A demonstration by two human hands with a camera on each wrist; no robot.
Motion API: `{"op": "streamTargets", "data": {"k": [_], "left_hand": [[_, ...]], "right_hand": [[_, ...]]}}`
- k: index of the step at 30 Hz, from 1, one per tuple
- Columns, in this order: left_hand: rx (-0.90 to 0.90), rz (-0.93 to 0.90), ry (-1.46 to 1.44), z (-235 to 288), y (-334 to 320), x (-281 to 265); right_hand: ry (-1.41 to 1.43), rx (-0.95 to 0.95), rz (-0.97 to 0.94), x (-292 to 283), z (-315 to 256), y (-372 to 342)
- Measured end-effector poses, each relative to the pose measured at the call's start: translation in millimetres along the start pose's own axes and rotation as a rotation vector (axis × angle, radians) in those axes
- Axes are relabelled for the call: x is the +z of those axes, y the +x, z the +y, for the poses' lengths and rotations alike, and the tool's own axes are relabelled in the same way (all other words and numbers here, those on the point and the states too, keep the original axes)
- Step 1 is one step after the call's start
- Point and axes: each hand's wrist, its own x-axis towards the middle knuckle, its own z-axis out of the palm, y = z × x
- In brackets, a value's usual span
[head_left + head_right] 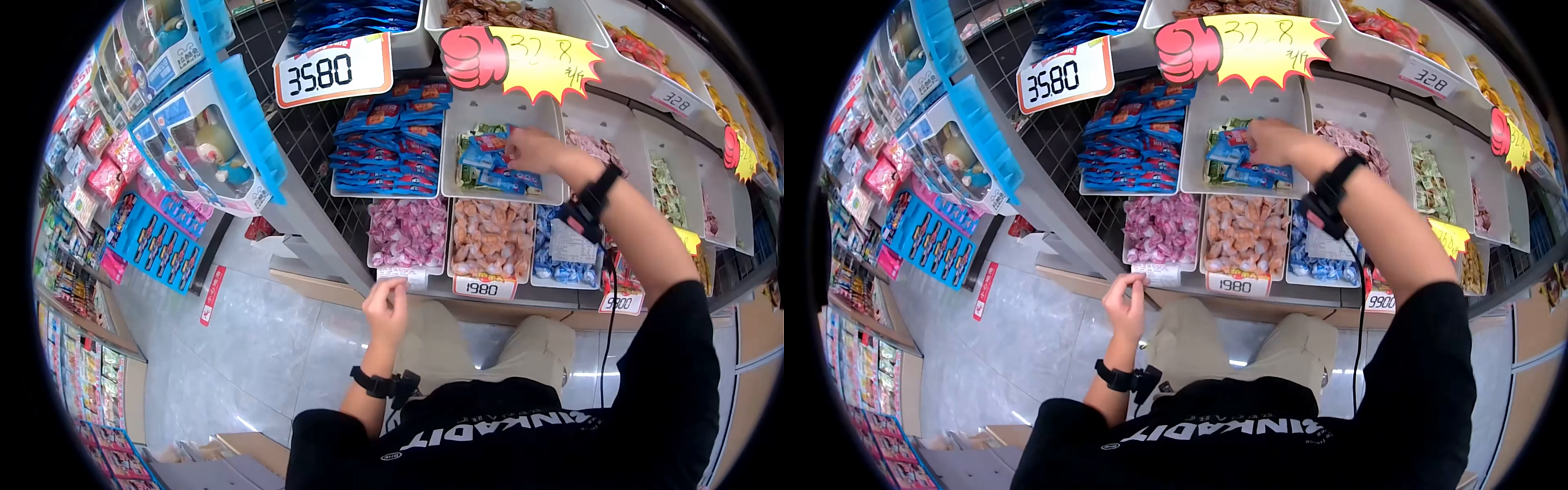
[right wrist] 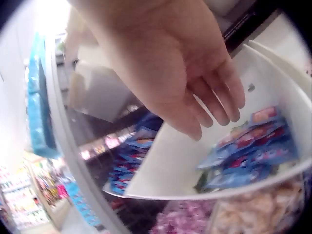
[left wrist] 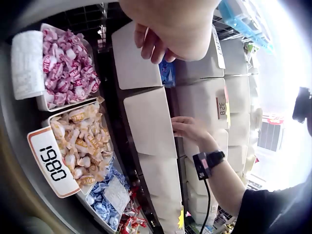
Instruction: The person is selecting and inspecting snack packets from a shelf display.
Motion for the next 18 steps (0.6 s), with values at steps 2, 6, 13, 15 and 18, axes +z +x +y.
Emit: {"op": "streamTargets", "data": {"k": [2,6,13,15,18], "left_hand": [[-0.031,-0.001,0.008,2,-10,-10],[-0.114,0.019,0.015,4,-22,-30],[-0.126,0.010,-0.020,1,-18,-45],[-0.161,0.000,-0.104,9,-10,-42],[0.036,-0.081,0.035,23,15,-34]], "right_hand": [[-0.130,0.022,-0.062,2,2,12],[-0.237,0.137,-0.171,13,1,31],[-0.313,0.153,-0.090,11,4,43],[-0.389,0.124,-0.046,4,0,37],[-0.289,0.176,0.112,-3,-7,16]]}}
